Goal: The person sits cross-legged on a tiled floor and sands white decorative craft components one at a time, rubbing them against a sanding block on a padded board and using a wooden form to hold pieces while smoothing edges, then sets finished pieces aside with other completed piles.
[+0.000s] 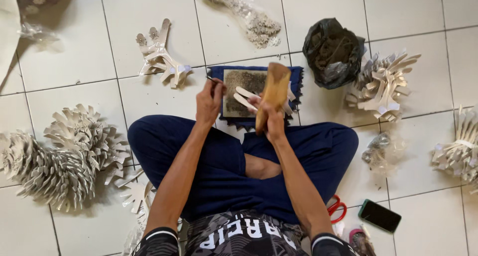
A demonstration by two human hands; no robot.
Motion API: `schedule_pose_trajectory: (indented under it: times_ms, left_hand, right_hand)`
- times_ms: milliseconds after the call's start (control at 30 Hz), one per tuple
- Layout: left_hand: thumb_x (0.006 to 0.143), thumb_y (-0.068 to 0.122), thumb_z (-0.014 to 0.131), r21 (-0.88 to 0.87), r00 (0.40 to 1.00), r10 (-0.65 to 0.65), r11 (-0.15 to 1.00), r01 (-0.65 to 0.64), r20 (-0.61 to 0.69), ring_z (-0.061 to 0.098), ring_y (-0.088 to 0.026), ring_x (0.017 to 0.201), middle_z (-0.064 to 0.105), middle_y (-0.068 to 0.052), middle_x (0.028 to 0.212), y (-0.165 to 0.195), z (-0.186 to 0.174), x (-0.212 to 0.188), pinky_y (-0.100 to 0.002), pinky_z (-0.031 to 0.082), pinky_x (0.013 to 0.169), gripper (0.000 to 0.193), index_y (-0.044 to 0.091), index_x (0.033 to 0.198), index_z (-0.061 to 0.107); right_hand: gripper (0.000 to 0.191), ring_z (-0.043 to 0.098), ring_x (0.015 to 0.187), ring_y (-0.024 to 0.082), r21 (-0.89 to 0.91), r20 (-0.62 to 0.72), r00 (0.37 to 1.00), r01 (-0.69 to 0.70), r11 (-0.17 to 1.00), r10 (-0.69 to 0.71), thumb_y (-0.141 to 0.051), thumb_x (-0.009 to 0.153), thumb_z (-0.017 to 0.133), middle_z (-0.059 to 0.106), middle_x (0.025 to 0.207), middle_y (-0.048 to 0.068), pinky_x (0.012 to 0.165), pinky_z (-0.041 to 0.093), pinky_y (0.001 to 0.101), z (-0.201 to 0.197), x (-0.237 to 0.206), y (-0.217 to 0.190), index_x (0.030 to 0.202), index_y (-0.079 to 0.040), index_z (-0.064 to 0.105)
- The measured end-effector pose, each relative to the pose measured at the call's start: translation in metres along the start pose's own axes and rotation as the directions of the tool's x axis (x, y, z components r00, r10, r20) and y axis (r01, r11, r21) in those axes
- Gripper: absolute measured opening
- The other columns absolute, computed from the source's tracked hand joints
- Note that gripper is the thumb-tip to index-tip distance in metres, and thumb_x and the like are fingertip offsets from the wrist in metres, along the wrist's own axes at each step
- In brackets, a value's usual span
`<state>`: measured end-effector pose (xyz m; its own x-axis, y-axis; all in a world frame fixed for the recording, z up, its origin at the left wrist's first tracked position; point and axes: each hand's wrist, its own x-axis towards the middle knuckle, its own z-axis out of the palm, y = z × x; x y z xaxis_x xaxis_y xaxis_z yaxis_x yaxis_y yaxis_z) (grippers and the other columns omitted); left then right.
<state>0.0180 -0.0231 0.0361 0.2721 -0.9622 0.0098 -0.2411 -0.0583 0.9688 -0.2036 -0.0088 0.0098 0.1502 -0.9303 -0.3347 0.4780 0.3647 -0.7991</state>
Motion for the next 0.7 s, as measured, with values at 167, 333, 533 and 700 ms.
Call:
schedule_pose_trajectory:
  times_ms: [167,333,533,700]
  left_hand:
    - [0.104,0.007,0.059,-0.08,0.995,0.099,0.992,-0.097,0.029,0.076,-0.015,0.092,0.076,-0.014,0.094,0.024,0.001,0.006,-0.029,0.06,0.079,0.016,-0.001,0.116,0.065]
    - [0.103,0.005,0.061,0.024,0.967,0.196,0.979,-0.202,0.164,0.077,-0.026,0.094,0.076,-0.017,0.099,0.017,0.011,0.013,-0.033,0.058,0.077,0.012,-0.001,0.112,0.066]
    - [0.1,0.004,0.063,0.082,0.96,0.116,0.987,-0.141,0.255,0.076,-0.032,0.09,0.076,-0.018,0.097,-0.002,0.023,0.022,-0.036,0.057,0.075,0.01,0.0,0.108,0.067]
    - [0.101,0.006,0.062,0.009,0.967,0.113,0.993,-0.118,0.23,0.079,-0.029,0.089,0.077,-0.016,0.095,-0.011,0.025,0.018,-0.034,0.059,0.075,0.009,0.0,0.106,0.066]
  right_hand:
    - [0.049,0.063,0.126,0.039,0.196,-0.016,0.994,-0.099,0.976,0.104,-0.018,0.096,0.058,0.062,0.135,0.028,0.108,0.051,0.0445,0.004,0.026,0.03,0.135,0.01,0.046]
    - [0.054,0.059,0.133,0.037,0.073,0.01,1.0,-0.016,0.997,0.015,-0.015,0.097,0.057,0.058,0.142,0.026,0.115,0.045,0.0449,0.005,0.017,0.044,0.141,0.015,0.045]
    - [0.055,0.053,0.139,0.041,0.132,0.027,1.0,-0.004,0.991,0.0,-0.015,0.098,0.052,0.051,0.148,0.031,0.117,0.043,0.0465,0.005,0.008,0.037,0.142,0.014,0.039]
    - [0.051,0.052,0.14,0.044,0.153,0.029,1.0,-0.002,0.988,-0.003,-0.017,0.099,0.05,0.05,0.148,0.034,0.118,0.042,0.047,0.004,0.0,0.035,0.139,0.012,0.04]
